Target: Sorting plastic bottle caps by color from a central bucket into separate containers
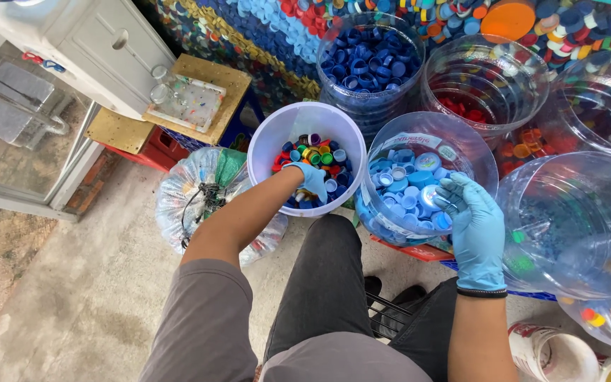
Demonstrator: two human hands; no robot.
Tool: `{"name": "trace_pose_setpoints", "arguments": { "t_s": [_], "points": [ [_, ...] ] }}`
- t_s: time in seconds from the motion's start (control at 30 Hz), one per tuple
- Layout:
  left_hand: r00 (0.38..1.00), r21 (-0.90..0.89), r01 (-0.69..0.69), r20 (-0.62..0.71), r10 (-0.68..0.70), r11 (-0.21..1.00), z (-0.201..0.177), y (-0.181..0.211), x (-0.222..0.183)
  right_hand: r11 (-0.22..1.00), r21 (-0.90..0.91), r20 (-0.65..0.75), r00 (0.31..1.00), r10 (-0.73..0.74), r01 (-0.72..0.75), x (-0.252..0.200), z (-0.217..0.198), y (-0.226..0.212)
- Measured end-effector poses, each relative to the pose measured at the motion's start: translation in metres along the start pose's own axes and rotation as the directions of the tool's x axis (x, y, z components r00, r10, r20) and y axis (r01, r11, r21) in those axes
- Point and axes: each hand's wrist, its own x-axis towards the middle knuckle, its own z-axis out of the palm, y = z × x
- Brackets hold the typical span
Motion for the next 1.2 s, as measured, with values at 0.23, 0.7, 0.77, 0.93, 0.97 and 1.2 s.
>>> {"name": "trace_pose_setpoints", "arguments": {
  "t_s": [0.23, 0.7, 0.77, 0.93, 0.97, 1.2],
  "points": [
    [0.998, -0.620, 0.007, 0.048, 0.029, 0.785, -0.024, -0.017, -0.056, 0.982, -0.179, -0.017, 0.998, -0.061, 0.057, -0.020, 0.031, -0.018],
    [0.993, -0.596, -0.120, -0.088, 0.084, 0.794, -0.025, -0.018, -0.108, 0.687, -0.579, 0.529, 0.843, -0.094, 0.440, 0.018, 0.161, 0.062],
    [0.973, -0.727, -0.223, -0.124, 0.196, 0.650, -0.025, -0.032, -0.092, 0.576, -0.725, 0.472, 0.881, 0.015, 0.378, 0.036, 0.170, 0.090],
    [0.924, -0.766, -0.356, -0.204, 0.323, 0.535, -0.045, -0.014, -0.166, 0.412, -0.740, 0.590, 0.807, 0.018, 0.532, 0.036, 0.178, 0.094],
    [0.911, -0.772, -0.376, -0.207, 0.357, 0.512, -0.047, -0.012, -0.173, 0.387, -0.739, 0.606, 0.795, 0.025, 0.551, 0.034, 0.178, 0.092],
    [0.857, -0.828, -0.395, -0.176, 0.483, 0.398, -0.046, -0.012, -0.184, 0.414, -0.654, 0.636, 0.756, -0.151, 0.633, 0.023, 0.175, 0.072]
  ]
}}
